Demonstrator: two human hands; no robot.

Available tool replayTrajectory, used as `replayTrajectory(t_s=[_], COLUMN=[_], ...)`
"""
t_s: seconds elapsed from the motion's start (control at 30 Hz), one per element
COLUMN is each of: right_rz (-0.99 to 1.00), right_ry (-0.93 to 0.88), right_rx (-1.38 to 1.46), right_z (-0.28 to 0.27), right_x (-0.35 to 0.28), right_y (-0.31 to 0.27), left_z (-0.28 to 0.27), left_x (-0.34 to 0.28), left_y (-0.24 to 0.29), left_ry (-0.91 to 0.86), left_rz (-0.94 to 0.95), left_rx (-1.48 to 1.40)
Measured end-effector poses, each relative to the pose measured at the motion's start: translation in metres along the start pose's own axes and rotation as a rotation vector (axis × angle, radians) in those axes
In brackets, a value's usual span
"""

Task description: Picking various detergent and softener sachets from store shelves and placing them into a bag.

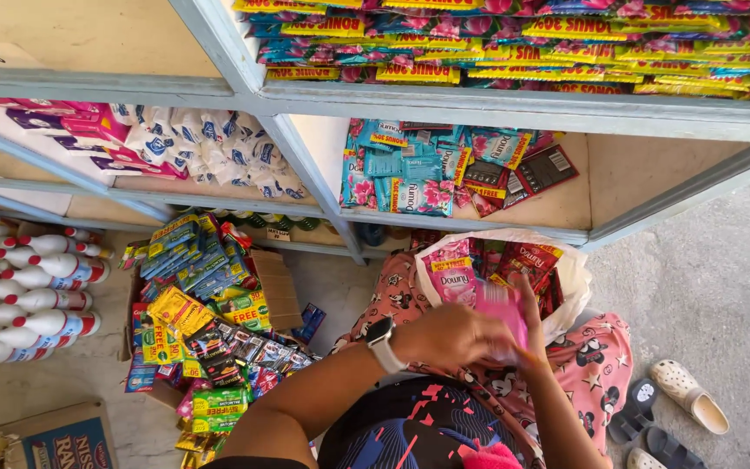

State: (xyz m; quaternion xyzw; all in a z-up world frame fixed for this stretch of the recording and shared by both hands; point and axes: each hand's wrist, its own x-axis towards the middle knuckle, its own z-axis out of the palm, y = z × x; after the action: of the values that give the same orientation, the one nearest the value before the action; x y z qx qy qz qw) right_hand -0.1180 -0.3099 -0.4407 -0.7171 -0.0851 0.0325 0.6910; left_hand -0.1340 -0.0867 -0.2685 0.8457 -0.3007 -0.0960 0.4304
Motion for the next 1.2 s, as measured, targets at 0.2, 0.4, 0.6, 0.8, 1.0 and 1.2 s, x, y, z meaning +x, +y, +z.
replayTrajectory(t_s=[0.2,0.4,0.6,0.8,1.0,1.2], right_rz=[0.085,0.411,0.39,0.381,-0.258,-1.254], right_ry=[-0.128,-0.14,-0.104,-0.177,-0.086,0.23], right_rx=[-0.337,0.112,0.317,0.28,0.12,-0.183], right_z=[0.001,0.009,0.035,0.046,0.061,0.081], right_x=[-0.027,-0.048,-0.043,-0.041,0.011,0.087], right_y=[0.02,-0.035,-0.108,-0.127,-0.182,-0.274], left_z=[-0.027,-0.017,0.025,0.058,-0.093,-0.154], left_x=[0.001,0.028,0.017,-0.009,-0.007,0.01], left_y=[0.019,-0.062,-0.075,-0.076,0.063,0.078], left_ry=[0.078,0.505,0.386,0.429,0.729,0.889], left_rz=[0.198,-0.083,-0.56,-0.458,0.191,0.962], left_rx=[-0.502,-0.933,-0.982,-1.019,-0.275,-0.038])
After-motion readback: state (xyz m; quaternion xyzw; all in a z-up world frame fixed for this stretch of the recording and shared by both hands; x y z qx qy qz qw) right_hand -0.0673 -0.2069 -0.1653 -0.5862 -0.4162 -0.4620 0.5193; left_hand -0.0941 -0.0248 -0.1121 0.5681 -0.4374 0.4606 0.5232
